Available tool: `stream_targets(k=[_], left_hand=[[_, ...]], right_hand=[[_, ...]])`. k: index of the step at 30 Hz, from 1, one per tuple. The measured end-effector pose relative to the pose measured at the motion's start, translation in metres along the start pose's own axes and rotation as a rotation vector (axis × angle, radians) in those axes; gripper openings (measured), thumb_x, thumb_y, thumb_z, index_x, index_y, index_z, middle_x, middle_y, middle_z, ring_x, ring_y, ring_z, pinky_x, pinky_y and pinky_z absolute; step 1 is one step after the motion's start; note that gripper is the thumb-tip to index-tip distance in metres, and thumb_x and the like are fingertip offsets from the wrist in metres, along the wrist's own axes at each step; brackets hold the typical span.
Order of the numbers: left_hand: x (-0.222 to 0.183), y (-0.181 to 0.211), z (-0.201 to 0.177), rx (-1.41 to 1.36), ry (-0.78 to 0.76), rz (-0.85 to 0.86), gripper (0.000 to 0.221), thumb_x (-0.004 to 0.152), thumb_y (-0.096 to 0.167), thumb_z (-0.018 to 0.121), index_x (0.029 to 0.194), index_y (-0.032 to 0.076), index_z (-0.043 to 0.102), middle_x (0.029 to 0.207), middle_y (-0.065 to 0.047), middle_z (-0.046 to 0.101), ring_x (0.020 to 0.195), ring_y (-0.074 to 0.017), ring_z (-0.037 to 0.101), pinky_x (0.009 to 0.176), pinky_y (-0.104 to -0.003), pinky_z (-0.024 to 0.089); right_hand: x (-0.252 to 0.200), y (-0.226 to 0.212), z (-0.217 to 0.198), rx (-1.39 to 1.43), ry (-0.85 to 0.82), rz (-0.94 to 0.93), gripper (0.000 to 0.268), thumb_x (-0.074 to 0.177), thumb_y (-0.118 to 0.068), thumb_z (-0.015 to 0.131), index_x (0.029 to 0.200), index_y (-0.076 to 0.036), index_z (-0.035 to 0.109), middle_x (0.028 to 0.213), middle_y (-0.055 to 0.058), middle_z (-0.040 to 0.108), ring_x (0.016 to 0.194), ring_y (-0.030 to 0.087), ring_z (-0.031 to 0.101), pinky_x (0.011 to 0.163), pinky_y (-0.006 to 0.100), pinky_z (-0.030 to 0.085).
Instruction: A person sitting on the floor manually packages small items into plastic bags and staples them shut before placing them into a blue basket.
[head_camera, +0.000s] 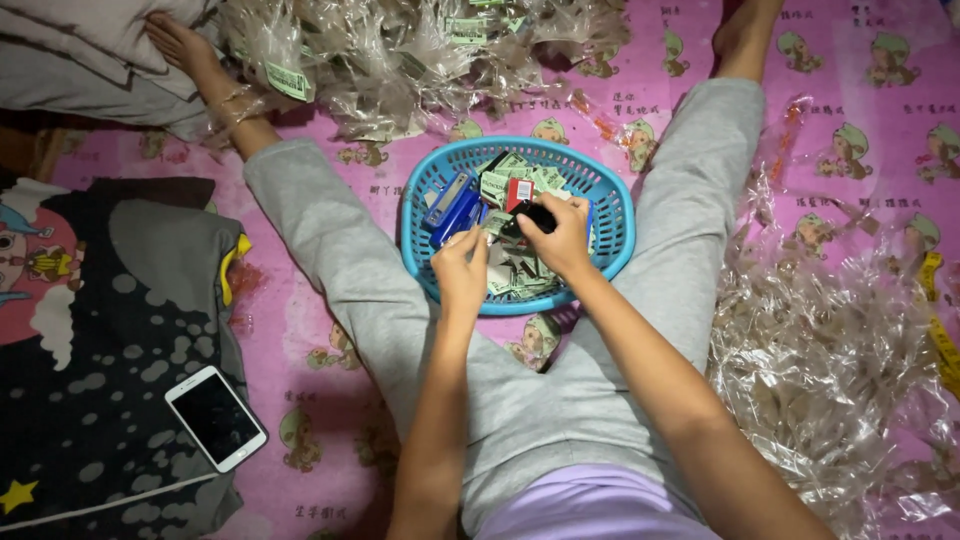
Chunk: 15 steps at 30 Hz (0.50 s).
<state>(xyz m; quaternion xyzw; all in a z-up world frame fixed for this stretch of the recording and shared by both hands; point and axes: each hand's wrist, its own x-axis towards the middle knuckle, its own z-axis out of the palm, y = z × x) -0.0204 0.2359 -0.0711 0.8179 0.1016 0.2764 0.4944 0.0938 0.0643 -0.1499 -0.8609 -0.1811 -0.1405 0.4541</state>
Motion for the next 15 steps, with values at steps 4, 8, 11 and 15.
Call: stream_targets(k=[4, 8, 11, 15], left_hand=[[0.0, -0.01, 0.007, 0.005, -0.04, -0.016, 0.019, 0.096, 0.008, 0.081, 0.114, 0.003, 0.085, 0.1, -0.015, 0.084, 0.099, -0.0342, 0.081, 0.088, -0.041, 0.063], [0.0, -0.011, 0.007, -0.005, -0.041, -0.015, 0.016, 0.095, 0.005, 0.081, 0.111, 0.001, 0.085, 0.099, -0.02, 0.084, 0.1, -0.0383, 0.08, 0.089, -0.042, 0.062], [-0.004, -0.042, 0.01, -0.021, -0.105, -0.035, 0.015, 0.096, 0.001, 0.078, 0.109, -0.002, 0.085, 0.1, -0.023, 0.082, 0.103, -0.0429, 0.078, 0.093, -0.046, 0.06], [-0.01, -0.066, 0.0, 0.033, -0.223, -0.09, 0.015, 0.095, 0.001, 0.079, 0.108, -0.005, 0.083, 0.101, -0.029, 0.079, 0.106, -0.0482, 0.075, 0.094, -0.049, 0.058]], right_hand=[[-0.002, -0.002, -0.002, 0.005, 0.001, 0.024, 0.047, 0.089, -0.07, 0.076, 0.1, -0.024, 0.072, 0.081, 0.005, 0.075, 0.088, 0.025, 0.062, 0.105, 0.036, 0.035], [-0.001, -0.001, -0.005, -0.054, 0.046, -0.035, 0.05, 0.091, -0.072, 0.077, 0.097, -0.022, 0.073, 0.089, 0.003, 0.079, 0.09, 0.023, 0.072, 0.109, 0.038, 0.033], [-0.003, -0.014, 0.004, 0.026, 0.129, -0.039, 0.035, 0.095, -0.055, 0.082, 0.094, -0.02, 0.079, 0.093, 0.004, 0.083, 0.093, 0.023, 0.078, 0.106, 0.039, 0.035], [-0.014, -0.031, 0.019, 0.053, 0.182, 0.03, 0.022, 0.093, -0.04, 0.084, 0.08, -0.022, 0.082, 0.08, 0.005, 0.082, 0.082, 0.027, 0.078, 0.106, 0.041, 0.037]])
